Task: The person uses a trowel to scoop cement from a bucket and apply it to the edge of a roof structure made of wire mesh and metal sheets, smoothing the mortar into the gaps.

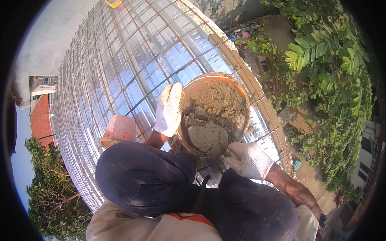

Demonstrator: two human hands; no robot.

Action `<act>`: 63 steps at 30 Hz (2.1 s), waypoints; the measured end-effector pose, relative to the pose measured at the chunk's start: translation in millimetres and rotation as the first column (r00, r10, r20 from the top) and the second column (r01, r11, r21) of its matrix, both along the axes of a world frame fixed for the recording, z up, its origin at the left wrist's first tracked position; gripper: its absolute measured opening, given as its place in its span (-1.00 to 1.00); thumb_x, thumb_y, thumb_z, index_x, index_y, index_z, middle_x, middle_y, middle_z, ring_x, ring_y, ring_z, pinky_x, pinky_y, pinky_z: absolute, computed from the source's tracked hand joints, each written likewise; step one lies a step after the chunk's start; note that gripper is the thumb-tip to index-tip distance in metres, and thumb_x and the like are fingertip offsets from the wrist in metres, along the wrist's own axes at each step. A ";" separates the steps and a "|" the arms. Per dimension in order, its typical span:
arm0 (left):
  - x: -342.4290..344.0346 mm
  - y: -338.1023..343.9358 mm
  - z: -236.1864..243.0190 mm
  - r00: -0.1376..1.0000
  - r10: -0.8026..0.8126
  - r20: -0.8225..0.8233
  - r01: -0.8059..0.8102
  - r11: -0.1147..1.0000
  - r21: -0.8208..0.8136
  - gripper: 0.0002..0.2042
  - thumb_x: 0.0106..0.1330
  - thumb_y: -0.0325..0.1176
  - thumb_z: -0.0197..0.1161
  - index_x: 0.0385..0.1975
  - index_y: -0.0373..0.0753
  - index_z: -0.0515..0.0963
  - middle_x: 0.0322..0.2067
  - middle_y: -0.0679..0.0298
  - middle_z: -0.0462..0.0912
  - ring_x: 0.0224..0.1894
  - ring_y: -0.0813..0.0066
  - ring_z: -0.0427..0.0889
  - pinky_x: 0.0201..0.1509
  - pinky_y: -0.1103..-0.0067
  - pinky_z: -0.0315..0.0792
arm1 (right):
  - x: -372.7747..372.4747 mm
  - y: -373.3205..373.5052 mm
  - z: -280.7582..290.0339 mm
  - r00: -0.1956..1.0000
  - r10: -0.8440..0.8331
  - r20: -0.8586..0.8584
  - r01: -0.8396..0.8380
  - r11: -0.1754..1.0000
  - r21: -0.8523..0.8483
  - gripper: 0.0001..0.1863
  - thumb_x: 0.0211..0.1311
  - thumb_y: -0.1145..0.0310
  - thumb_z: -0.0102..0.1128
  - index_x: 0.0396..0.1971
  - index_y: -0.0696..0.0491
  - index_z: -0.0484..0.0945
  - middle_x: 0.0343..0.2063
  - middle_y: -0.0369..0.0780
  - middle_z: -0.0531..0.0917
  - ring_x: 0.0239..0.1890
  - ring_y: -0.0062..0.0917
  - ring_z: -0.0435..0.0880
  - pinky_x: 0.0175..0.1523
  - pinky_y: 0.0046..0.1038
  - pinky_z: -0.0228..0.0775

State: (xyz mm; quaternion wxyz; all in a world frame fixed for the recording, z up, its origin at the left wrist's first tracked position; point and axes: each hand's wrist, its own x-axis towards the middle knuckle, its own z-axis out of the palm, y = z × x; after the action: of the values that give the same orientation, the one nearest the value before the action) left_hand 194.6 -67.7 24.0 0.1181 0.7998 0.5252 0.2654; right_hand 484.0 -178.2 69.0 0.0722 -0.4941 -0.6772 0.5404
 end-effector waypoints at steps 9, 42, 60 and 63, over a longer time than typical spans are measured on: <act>-68.6 1.0 -49.1 0.848 0.353 0.396 -0.152 0.877 -0.455 -0.76 0.57 -0.32 0.09 0.00 -0.37 0.52 -0.25 0.01 0.57 -0.18 0.08 0.59 -0.04 0.37 0.48 | 18.8 71.5 18.3 0.941 -0.276 -0.196 0.266 0.961 -0.077 -0.74 0.23 0.45 0.27 -0.11 0.22 0.65 -0.42 -0.15 0.63 -0.39 -0.54 0.59 -0.23 -0.35 0.50; -54.9 15.0 -12.1 0.998 0.050 -0.034 -0.057 0.966 -0.251 -0.69 0.16 -0.66 0.23 -0.07 -0.38 0.43 -0.20 -0.04 0.46 -0.21 -0.11 0.55 -0.16 0.21 0.46 | 11.9 438.8 -214.7 0.938 -0.125 0.322 0.017 0.948 0.317 -0.40 0.56 -0.08 -0.03 -0.09 0.23 0.69 -0.09 0.16 0.73 0.11 0.12 0.65 0.20 -0.04 0.45; -54.6 13.4 -9.8 0.985 0.151 0.081 -0.106 0.908 -0.406 -0.72 0.19 -0.63 0.27 -0.10 -0.38 0.44 -0.23 -0.02 0.48 -0.24 -0.06 0.55 -0.22 0.25 0.45 | 61.2 361.5 -206.7 0.965 0.104 0.241 -0.124 0.990 0.068 -0.50 0.52 0.03 0.07 -0.18 0.23 0.70 -0.32 0.18 0.72 -0.16 0.10 0.73 0.00 -0.05 0.51; -59.5 10.6 -14.7 0.985 0.156 0.071 -0.115 0.909 -0.401 -0.73 0.19 -0.62 0.28 -0.11 -0.37 0.45 -0.24 -0.01 0.47 -0.24 -0.07 0.55 -0.22 0.25 0.44 | 67.1 333.5 -219.8 0.940 0.047 0.337 -0.143 0.954 0.265 -0.54 0.52 0.02 0.05 -0.19 0.17 0.68 -0.25 0.13 0.75 -0.10 0.13 0.72 0.03 0.04 0.53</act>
State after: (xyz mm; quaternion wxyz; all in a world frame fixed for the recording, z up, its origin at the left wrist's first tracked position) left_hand 135.0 -57.1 9.3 0.2850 0.7066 0.6154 0.2019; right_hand 551.1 155.3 -150.8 0.0032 -0.5277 -0.7738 0.3503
